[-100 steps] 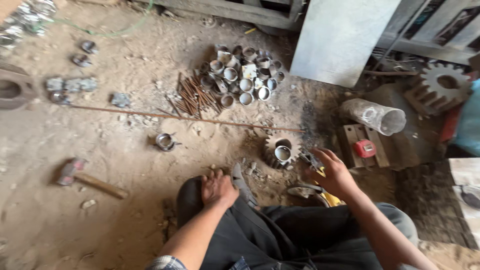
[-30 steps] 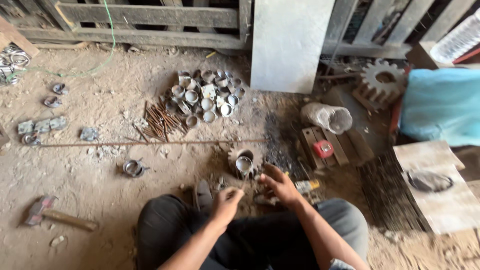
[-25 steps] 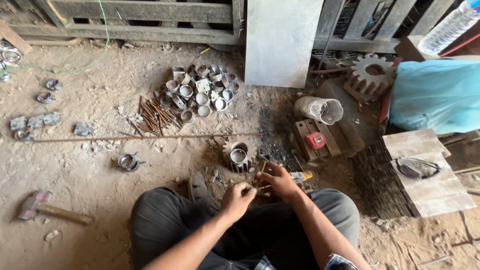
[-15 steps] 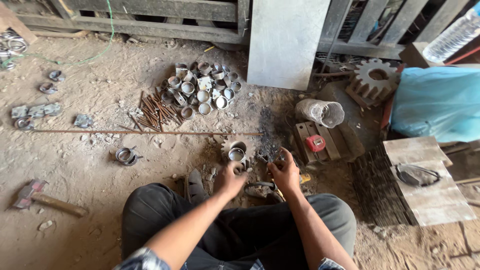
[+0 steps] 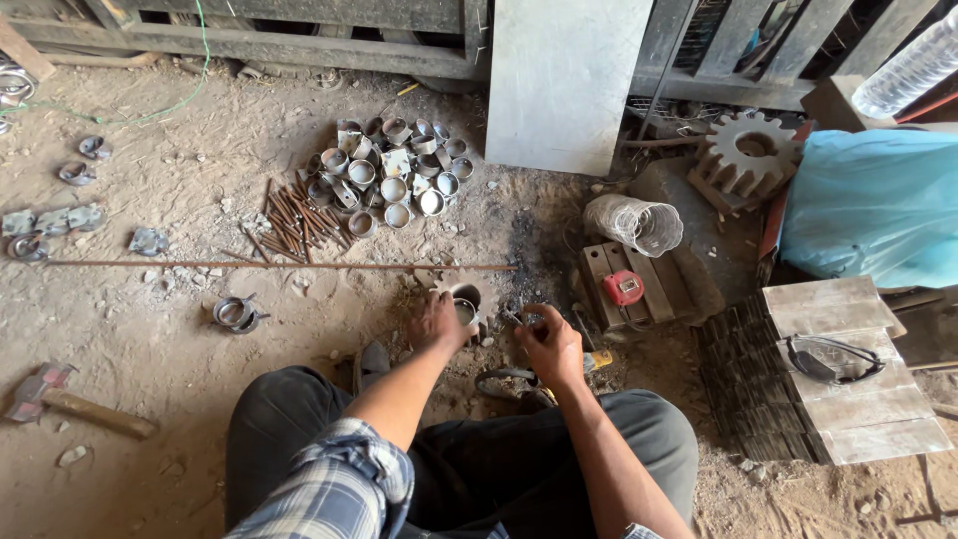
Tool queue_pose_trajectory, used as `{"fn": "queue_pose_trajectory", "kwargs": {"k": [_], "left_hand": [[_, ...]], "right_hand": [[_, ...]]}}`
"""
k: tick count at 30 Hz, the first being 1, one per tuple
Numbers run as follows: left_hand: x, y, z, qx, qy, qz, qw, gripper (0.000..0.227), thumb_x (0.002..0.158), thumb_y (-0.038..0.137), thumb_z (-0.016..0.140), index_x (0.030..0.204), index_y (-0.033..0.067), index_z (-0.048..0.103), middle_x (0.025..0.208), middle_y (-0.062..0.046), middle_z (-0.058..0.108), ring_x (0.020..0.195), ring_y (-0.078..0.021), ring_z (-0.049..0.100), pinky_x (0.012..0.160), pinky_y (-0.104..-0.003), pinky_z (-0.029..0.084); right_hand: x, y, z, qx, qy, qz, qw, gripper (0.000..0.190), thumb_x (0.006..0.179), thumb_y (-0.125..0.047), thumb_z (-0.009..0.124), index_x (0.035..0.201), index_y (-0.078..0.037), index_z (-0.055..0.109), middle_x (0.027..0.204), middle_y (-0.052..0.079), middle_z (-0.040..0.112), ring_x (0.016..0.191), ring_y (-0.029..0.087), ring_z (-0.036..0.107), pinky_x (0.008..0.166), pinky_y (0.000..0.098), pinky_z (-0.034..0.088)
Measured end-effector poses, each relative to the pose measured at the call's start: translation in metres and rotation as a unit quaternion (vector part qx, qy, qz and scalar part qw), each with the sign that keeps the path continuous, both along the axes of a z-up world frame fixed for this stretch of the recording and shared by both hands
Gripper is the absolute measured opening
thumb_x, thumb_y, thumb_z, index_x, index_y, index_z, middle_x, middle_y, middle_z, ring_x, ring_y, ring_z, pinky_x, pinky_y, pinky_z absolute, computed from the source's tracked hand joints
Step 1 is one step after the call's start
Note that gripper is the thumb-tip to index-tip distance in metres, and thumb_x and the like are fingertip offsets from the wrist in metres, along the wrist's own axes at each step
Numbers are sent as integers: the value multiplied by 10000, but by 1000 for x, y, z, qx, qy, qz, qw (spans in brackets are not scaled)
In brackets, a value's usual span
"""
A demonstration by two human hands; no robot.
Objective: The person sits on the floor and welds small metal rings onto a gear-like metal component using a handheld welding tool. They repeatedly pick up rings, position them on the gear, and apply welds, creating sparks.
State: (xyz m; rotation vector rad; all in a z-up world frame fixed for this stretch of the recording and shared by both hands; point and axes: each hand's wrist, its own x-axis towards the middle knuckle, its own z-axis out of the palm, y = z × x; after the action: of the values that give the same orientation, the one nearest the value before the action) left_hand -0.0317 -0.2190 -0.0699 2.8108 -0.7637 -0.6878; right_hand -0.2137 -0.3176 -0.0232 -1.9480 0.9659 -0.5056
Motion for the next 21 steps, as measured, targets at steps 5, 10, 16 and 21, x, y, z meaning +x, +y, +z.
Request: {"fn": "queue_pose_trajectory", "kwargs": {"k": [5,10,16,21], "left_hand": [[-9,30,20,-275,-10,-33,961,885,731,312,890,1487,169,453,1530,-102,472,1383,-298,479,1137,-423,418],[-33,101,42,-434,43,-40,899,707,688,138,893,1332,109,604,1320,-128,641,1231,-313,621,1027,-399,502],[-51,162,57,-524,10,-86,847,723,666,82,905,1333,83,625,1303,-150,657,1232,-332,619,1031,-403,498],[-52,174,56,-536,5,-98,838,737,652,153,955,1309,91,625,1295,-133,659,1234,-314,616,1035,-391,493]], "right_hand": [[-6,3,4,24,-8,31,999,341,873,-175,748,1211,-137,727,820,85,758,712,161,743,658,318,585],[-21,23,18,-83,-64,146,984,287,859,-113,746,1145,-111,765,898,69,783,776,122,746,715,277,586],[-24,67,51,-93,-94,185,974,196,877,-64,762,1072,-87,757,952,63,788,817,118,746,724,283,589],[-29,108,53,-85,-76,172,978,205,874,-70,757,1079,-87,766,947,73,786,813,151,749,713,292,583]]}}
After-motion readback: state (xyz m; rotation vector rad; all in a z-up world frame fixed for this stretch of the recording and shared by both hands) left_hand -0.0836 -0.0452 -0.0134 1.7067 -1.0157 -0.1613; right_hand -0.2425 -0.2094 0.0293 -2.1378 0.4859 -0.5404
